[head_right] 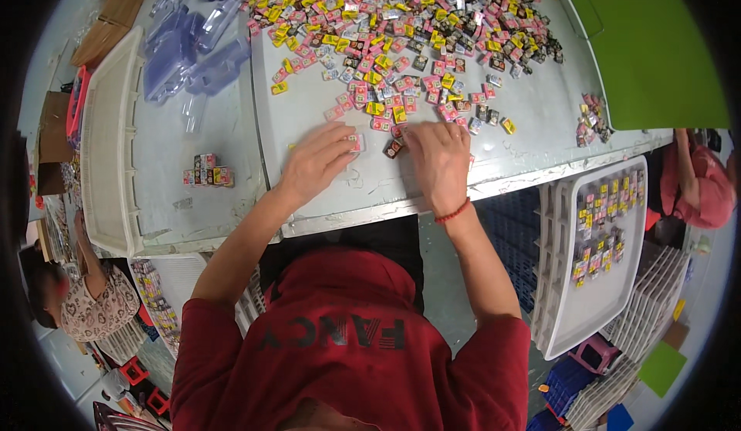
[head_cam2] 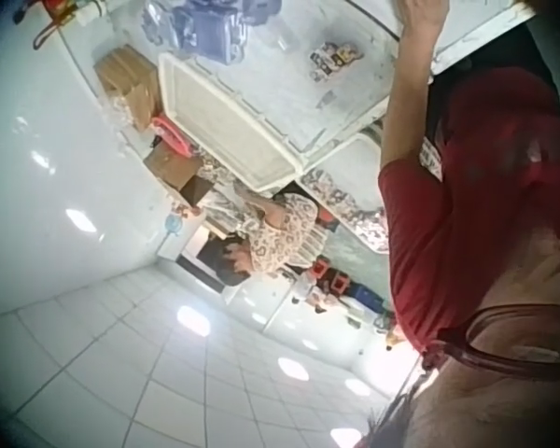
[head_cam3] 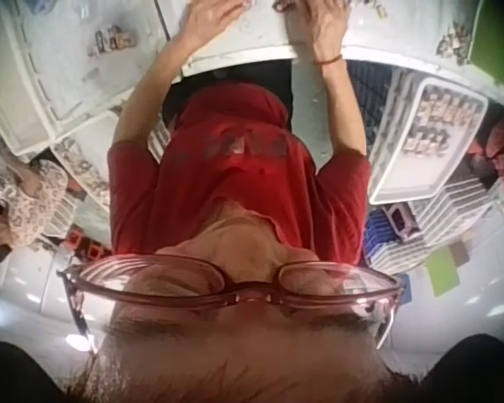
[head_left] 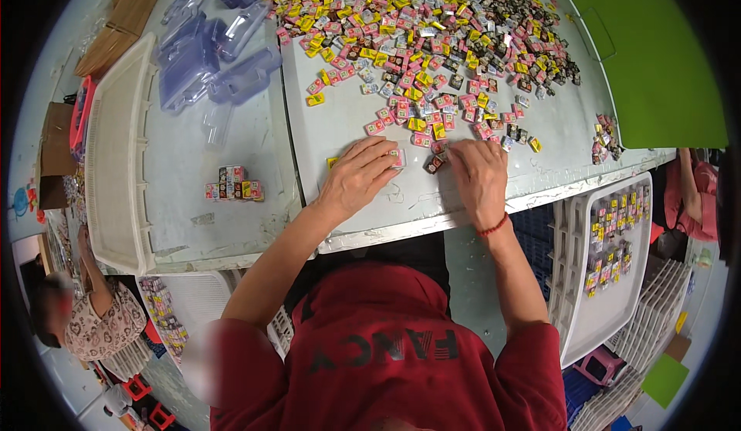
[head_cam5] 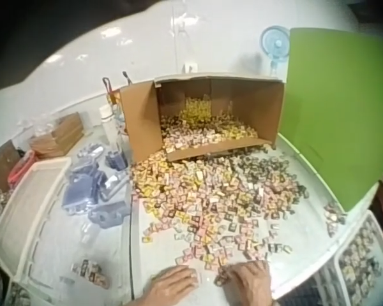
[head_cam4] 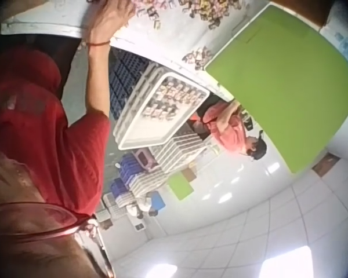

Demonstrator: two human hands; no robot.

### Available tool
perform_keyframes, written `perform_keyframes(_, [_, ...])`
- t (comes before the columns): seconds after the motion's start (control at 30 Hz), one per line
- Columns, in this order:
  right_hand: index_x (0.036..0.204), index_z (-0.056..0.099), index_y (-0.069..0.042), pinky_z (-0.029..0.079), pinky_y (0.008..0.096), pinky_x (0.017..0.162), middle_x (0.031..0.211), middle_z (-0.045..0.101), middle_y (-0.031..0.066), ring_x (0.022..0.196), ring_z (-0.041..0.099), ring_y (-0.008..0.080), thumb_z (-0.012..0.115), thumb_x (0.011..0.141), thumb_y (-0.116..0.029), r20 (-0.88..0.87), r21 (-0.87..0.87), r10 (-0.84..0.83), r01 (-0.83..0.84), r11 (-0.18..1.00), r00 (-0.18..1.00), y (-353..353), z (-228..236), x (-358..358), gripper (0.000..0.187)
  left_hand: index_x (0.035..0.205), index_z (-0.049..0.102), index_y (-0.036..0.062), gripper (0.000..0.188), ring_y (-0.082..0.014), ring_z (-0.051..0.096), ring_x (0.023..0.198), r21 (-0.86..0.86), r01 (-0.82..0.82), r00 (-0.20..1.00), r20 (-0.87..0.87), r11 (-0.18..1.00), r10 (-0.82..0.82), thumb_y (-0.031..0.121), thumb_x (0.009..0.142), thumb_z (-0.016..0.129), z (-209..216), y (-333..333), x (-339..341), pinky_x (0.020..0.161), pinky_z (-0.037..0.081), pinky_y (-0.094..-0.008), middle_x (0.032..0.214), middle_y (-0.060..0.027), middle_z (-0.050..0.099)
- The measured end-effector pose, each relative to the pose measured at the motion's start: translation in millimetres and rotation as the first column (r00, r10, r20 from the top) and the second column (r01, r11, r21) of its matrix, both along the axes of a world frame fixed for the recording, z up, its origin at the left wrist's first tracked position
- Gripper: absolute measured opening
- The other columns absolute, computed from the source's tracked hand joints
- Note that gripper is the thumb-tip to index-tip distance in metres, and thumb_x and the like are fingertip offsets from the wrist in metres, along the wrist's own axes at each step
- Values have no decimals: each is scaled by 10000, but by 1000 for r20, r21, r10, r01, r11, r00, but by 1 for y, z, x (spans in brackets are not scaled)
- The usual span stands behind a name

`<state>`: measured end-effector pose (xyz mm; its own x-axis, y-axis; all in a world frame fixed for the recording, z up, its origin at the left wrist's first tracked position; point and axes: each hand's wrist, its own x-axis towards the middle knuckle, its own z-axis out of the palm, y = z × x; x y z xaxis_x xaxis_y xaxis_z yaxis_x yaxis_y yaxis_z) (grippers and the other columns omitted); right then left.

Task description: Packaging small toy parts into plastic bags.

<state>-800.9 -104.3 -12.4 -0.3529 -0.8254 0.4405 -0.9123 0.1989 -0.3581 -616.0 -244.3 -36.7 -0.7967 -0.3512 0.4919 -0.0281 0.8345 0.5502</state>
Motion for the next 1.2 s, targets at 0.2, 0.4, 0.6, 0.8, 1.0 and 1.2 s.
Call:
perform_keyframes(0.2, [859, 670, -53, 477, 420, 724, 810, 680, 134, 784, 631, 315, 722, 762, -167, -20, 174, -91, 93, 980, 996, -38, 0, -10, 159, 981, 648, 15, 247, -299, 588, 1075, 22, -101, 995, -19, 995, 101, 87, 761, 736, 22, -9, 10, 907, 488, -380, 1124, -113, 629])
perform_keyframes(0.4, [895, 666, -60, 480, 414, 760, 806, 686, 138, 805, 641, 330, 709, 750, -148, -133, 293, -112, 147, 945, 985, -45, 3, -9, 174, 1018, 646, 21, 253, -297, 594, 1072, 12, -216, 976, 1, 976, 216, 89, 787, 721, 25, -31, 41, 898, 486, -376, 1120, -112, 638])
perform_keyframes(0.6, [932, 664, -51, 476, 386, 742, 841, 680, 105, 773, 626, 293, 700, 753, -45, 57, 94, 2, -7, 996, 998, -24, 18, -1, 183, 1073, 636, 45, 303, -303, 560, 1125, 43, -218, 975, -26, 975, 219, 130, 792, 710, 26, -40, 45, 932, 456, -395, 1175, -100, 613])
perform_keyframes(0.8, [925, 671, -48, 483, 376, 724, 837, 674, 100, 769, 614, 285, 705, 744, -44, 208, 84, -9, -9, 996, 978, -21, 18, 51, 184, 1169, 583, 80, 488, -306, 407, 1279, -188, 82, 980, 193, 979, -45, 321, 769, 725, 9, -10, 12, 1020, 352, -449, 1312, -92, 506])
perform_keyframes(1.0, [920, 665, -43, 466, 379, 720, 824, 656, 103, 765, 595, 280, 705, 735, -35, 132, 70, -52, 43, 997, 990, -24, 5, 62, 189, 1149, 586, 62, 501, -302, 385, 1293, -183, 94, 979, 193, 979, -58, 354, 764, 719, -4, -12, 10, 1025, 335, -447, 1286, -105, 516])
perform_keyframes(1.2, [912, 663, -61, 430, 380, 704, 840, 622, 86, 794, 576, 271, 700, 731, -64, 20, 24, -48, 47, 999, 999, -35, 1, 70, 185, 1121, 587, 22, 522, -305, 393, 1285, -165, 88, 978, 200, 982, -54, 322, 724, 744, -2, -13, 10, 1030, 334, -442, 1261, -116, 531])
